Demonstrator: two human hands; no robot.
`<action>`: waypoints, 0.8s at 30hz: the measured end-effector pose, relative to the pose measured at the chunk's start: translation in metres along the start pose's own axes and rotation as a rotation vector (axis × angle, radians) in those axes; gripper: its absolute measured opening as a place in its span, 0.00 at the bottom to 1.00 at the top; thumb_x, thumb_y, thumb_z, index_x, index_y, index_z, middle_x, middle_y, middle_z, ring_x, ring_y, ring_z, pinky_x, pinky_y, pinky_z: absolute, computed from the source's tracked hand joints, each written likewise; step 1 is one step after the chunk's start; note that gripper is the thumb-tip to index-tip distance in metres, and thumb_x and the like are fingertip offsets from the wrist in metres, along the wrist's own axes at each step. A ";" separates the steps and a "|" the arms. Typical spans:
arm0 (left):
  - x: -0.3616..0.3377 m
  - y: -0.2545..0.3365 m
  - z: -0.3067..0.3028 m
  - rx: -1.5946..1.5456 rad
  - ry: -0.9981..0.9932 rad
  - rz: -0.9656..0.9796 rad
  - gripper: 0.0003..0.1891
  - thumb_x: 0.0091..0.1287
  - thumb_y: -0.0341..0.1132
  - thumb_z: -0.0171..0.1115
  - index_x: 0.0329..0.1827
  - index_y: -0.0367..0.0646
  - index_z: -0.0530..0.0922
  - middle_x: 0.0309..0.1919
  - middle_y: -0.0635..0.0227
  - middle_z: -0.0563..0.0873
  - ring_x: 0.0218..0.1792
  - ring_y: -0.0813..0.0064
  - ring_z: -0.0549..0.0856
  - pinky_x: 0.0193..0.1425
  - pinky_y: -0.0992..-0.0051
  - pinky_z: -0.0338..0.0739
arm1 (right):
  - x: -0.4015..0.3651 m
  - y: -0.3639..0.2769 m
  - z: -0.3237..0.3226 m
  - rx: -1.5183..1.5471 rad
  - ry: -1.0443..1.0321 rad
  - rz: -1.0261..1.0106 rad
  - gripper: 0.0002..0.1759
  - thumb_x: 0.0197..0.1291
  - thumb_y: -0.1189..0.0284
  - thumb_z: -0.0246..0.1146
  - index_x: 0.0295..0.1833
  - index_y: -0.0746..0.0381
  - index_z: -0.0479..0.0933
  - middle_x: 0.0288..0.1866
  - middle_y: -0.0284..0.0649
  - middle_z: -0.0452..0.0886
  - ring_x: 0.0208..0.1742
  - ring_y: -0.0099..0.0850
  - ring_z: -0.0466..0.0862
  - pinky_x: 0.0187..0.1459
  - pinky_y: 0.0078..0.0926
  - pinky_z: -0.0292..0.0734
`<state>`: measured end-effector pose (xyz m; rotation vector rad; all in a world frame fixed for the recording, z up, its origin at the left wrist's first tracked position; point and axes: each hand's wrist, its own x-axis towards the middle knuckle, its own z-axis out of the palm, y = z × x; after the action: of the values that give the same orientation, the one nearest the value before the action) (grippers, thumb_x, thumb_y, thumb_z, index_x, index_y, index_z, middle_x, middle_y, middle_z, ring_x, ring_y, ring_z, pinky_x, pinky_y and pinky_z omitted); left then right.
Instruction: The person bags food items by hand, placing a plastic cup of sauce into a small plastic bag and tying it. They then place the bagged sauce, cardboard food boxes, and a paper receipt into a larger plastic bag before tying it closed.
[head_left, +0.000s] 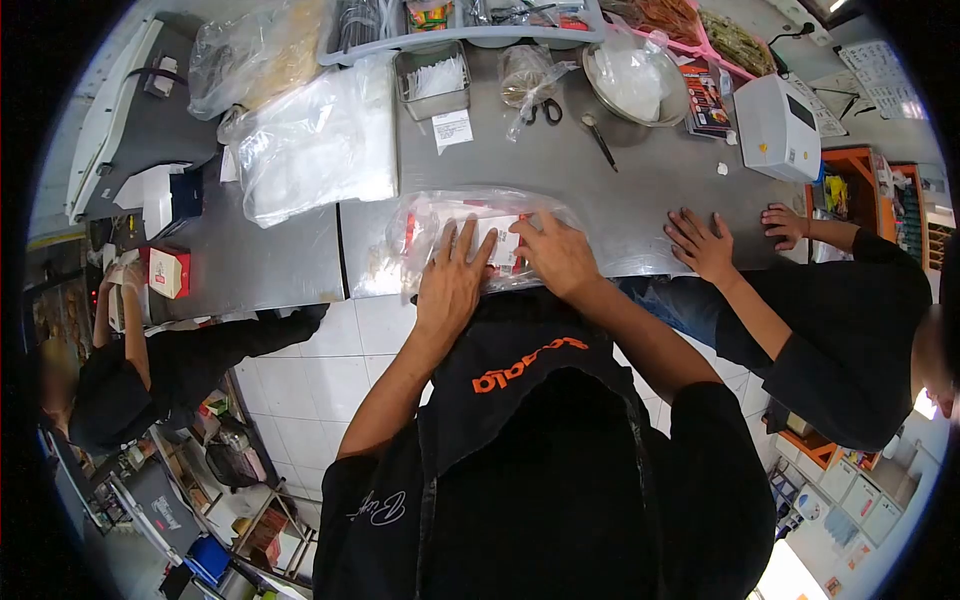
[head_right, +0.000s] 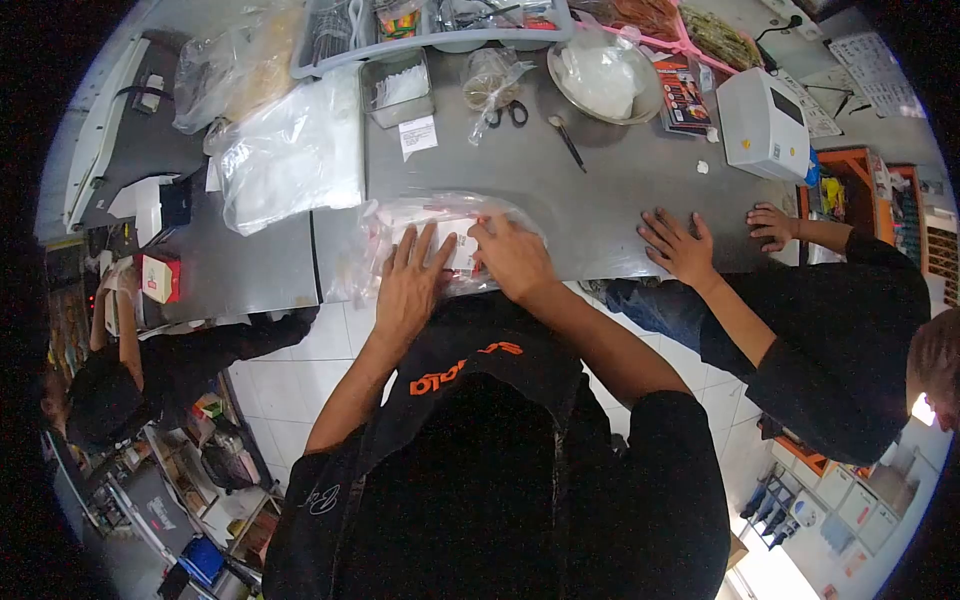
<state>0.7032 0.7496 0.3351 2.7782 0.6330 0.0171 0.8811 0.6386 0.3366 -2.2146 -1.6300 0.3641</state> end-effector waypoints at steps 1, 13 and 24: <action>0.001 0.002 0.000 0.011 -0.001 0.005 0.34 0.71 0.41 0.64 0.81 0.59 0.66 0.80 0.57 0.65 0.78 0.46 0.66 0.72 0.44 0.71 | -0.003 0.000 -0.005 -0.046 -0.042 -0.002 0.14 0.64 0.64 0.69 0.52 0.58 0.83 0.53 0.47 0.81 0.47 0.47 0.87 0.50 0.47 0.81; 0.014 0.013 -0.034 0.085 -0.185 0.069 0.49 0.54 0.69 0.73 0.78 0.56 0.71 0.77 0.44 0.65 0.76 0.34 0.65 0.72 0.39 0.69 | 0.009 -0.040 -0.139 -0.459 0.088 -0.584 0.18 0.69 0.55 0.63 0.37 0.60 0.81 0.36 0.40 0.82 0.47 0.37 0.80 0.57 0.36 0.71; 0.019 0.004 -0.033 0.105 -0.270 0.068 0.39 0.54 0.43 0.79 0.72 0.52 0.76 0.73 0.46 0.68 0.74 0.36 0.70 0.73 0.45 0.71 | 0.004 -0.008 0.001 1.296 0.092 0.196 0.20 0.77 0.57 0.61 0.59 0.63 0.75 0.57 0.40 0.78 0.57 0.30 0.79 0.59 0.34 0.75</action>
<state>0.7192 0.7632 0.3673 2.8294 0.4825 -0.3808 0.8752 0.6445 0.3393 -1.3035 -0.6880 0.9918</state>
